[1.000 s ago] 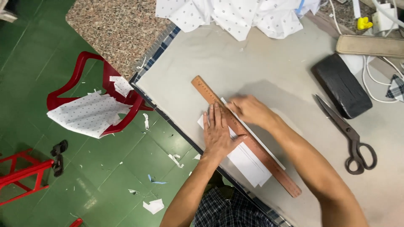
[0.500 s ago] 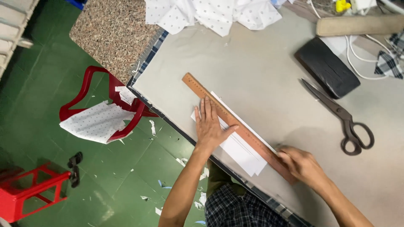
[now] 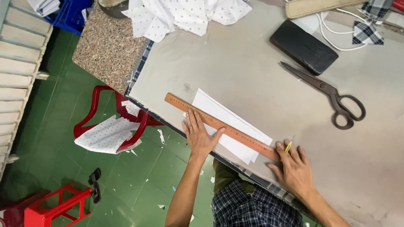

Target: The person cuts a stack of white paper sheets using large scissors on a work table. They use a ruler and pencil to measure and mark lines on the paper before cutting along the marked lines. The person also picks up paper scraps from the floor and places them into a bin.

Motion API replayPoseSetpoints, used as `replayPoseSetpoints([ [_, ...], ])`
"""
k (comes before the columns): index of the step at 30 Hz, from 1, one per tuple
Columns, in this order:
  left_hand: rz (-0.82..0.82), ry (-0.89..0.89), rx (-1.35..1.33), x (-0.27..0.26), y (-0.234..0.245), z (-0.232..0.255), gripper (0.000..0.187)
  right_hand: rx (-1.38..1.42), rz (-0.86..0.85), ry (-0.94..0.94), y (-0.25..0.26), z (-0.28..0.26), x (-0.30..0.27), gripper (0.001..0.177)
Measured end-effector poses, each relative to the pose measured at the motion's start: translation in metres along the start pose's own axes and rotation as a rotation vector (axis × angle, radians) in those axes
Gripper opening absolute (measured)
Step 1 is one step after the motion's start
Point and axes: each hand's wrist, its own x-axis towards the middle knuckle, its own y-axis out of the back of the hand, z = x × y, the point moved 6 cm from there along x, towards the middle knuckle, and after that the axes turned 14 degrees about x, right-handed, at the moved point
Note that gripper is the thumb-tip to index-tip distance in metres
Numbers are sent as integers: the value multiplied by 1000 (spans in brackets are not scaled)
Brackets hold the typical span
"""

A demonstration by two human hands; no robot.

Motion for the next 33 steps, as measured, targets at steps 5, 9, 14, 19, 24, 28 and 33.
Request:
replayPoseSetpoints([
  [5,26,-18,-45,-6,4,-3,122,86,68,78,-2,-7,-17,72],
  [9,-6,-60,-26,-12,-4,-15,126,86,79,71,-17,-21,-49,62],
  [14,128,-126,-26,-11,-6,-17,127,66,119,35,-17,-32,-55,42],
  [19,197,-162,-2,-9,-6,-19,126,50,141,9,-18,-41,-56,42],
  [24,197,-151,18,-9,-7,-17,127,77,185,12,-6,-49,-46,28],
  [28,201,-152,14,-9,-4,-15,126,84,166,-11,-15,-44,-54,41],
  [33,229,-158,6,-9,-10,-16,126,89,190,4,-9,-47,-50,42],
])
